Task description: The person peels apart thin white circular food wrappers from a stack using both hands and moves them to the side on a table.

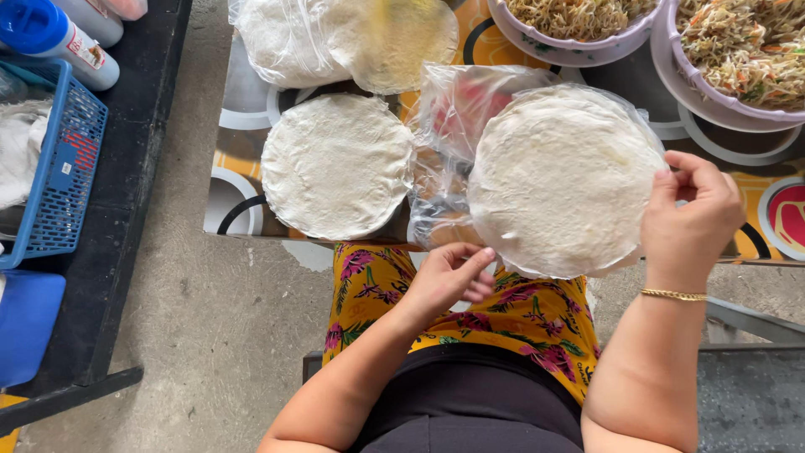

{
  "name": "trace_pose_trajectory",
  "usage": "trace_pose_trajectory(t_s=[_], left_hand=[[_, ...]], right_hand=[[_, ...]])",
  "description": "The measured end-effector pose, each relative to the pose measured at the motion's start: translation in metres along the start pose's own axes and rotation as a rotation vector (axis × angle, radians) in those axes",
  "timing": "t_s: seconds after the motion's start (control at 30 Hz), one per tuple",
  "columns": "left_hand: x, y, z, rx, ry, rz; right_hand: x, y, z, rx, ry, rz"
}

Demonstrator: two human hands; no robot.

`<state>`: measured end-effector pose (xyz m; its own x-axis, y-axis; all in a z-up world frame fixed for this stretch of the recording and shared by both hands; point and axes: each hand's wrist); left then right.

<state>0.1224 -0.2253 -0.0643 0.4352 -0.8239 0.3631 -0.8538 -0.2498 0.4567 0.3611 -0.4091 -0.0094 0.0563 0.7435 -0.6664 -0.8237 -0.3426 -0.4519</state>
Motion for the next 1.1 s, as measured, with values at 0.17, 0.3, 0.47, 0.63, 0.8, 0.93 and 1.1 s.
trace_pose_trajectory(t_s=[0.17, 0.3, 0.47, 0.63, 0.8, 0.93, 1.1], left_hand=[[0.016, -0.007, 0.009, 0.166, 0.237, -0.154], [0.026, -0.007, 0.003, 0.228, 0.269, -0.187], [0.032, -0.005, 0.002, 0.307, 0.222, -0.266], [0.029, 0.0, 0.007, 0.496, 0.121, -0.196], [0.03, 0.01, 0.013, 0.549, 0.112, -0.119], [0.029, 0.009, 0.004, 0.274, 0.534, -0.065], [0.031, 0.018, -0.006, 0.024, 0.72, -0.15]], right_hand=[[-0.02, 0.016, 0.018, -0.032, 0.054, 0.038], [-0.02, 0.039, 0.063, -0.151, -0.11, 0.191], [-0.007, 0.054, 0.11, -0.31, -0.11, 0.373], [0.0, 0.055, 0.118, -0.3, -0.093, 0.384], [-0.007, 0.056, 0.113, -0.248, -0.22, 0.445], [-0.016, 0.055, 0.11, -0.252, -0.234, 0.48], [-0.023, 0.063, 0.109, -0.321, -0.192, 0.495]])
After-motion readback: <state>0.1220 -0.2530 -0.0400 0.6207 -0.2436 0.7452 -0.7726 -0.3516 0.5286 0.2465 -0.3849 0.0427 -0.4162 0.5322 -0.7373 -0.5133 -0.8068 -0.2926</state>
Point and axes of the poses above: each hand's wrist, its own y-axis away from the middle knuckle, its own x-axis out of the palm, z = x × y, and after that the axes turned 2 degrees about x, right-handed
